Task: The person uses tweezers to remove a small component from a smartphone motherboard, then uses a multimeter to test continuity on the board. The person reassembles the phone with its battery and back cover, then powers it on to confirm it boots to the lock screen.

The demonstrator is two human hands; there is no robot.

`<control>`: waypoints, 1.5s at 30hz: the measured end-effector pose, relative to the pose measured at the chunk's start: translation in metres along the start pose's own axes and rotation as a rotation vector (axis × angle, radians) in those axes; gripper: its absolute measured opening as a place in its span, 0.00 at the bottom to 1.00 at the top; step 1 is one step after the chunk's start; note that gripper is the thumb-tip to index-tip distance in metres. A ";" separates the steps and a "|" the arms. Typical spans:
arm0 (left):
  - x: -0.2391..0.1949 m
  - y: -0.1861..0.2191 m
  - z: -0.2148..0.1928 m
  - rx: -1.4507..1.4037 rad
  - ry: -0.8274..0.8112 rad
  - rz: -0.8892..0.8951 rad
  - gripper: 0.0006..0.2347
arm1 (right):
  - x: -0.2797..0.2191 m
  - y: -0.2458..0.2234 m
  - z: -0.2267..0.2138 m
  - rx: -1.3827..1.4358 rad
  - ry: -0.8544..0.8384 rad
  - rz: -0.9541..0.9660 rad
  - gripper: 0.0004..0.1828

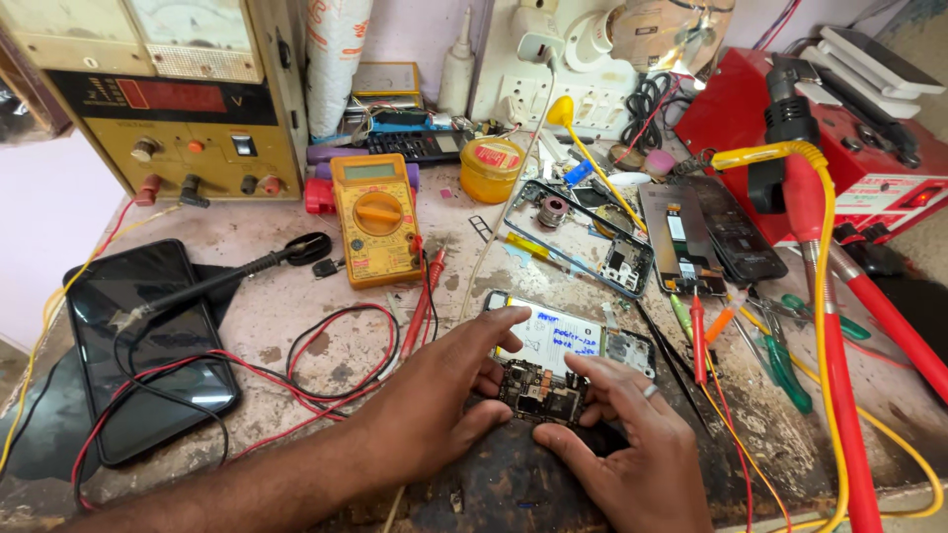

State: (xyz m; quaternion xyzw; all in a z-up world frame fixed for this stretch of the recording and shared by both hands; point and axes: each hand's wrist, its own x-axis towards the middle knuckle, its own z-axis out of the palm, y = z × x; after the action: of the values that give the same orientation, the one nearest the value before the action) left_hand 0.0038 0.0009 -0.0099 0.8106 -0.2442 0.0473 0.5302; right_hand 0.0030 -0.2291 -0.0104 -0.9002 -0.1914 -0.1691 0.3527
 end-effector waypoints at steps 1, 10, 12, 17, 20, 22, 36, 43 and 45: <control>0.001 0.000 0.000 0.001 0.018 -0.004 0.35 | 0.000 0.002 0.001 0.011 0.012 -0.011 0.39; 0.004 0.001 0.000 -0.085 -0.018 -0.120 0.29 | -0.004 0.010 0.004 0.212 0.013 0.134 0.36; 0.004 0.003 -0.001 -0.093 -0.016 -0.105 0.30 | -0.004 0.007 0.004 0.220 0.011 0.153 0.36; 0.003 0.003 -0.004 -0.081 -0.033 -0.061 0.35 | -0.001 0.006 0.003 0.277 0.003 0.131 0.36; 0.003 0.002 -0.003 -0.067 -0.047 -0.040 0.37 | -0.001 0.007 0.002 0.217 -0.022 0.166 0.35; 0.001 0.002 -0.002 -0.055 -0.044 -0.040 0.37 | -0.002 0.008 0.001 0.263 -0.026 0.177 0.34; 0.002 0.001 0.000 -0.020 -0.059 -0.001 0.28 | -0.001 0.023 -0.001 0.483 -0.111 0.247 0.23; 0.001 -0.001 0.000 -0.035 -0.077 0.017 0.28 | -0.006 0.029 -0.001 0.595 -0.078 0.235 0.19; 0.001 -0.002 0.000 -0.042 -0.080 0.022 0.27 | -0.005 0.029 -0.001 0.548 -0.114 0.210 0.17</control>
State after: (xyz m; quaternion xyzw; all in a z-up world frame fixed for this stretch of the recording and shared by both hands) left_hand 0.0054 0.0014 -0.0108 0.7979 -0.2749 0.0157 0.5363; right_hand 0.0114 -0.2502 -0.0284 -0.7945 -0.1553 -0.0228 0.5867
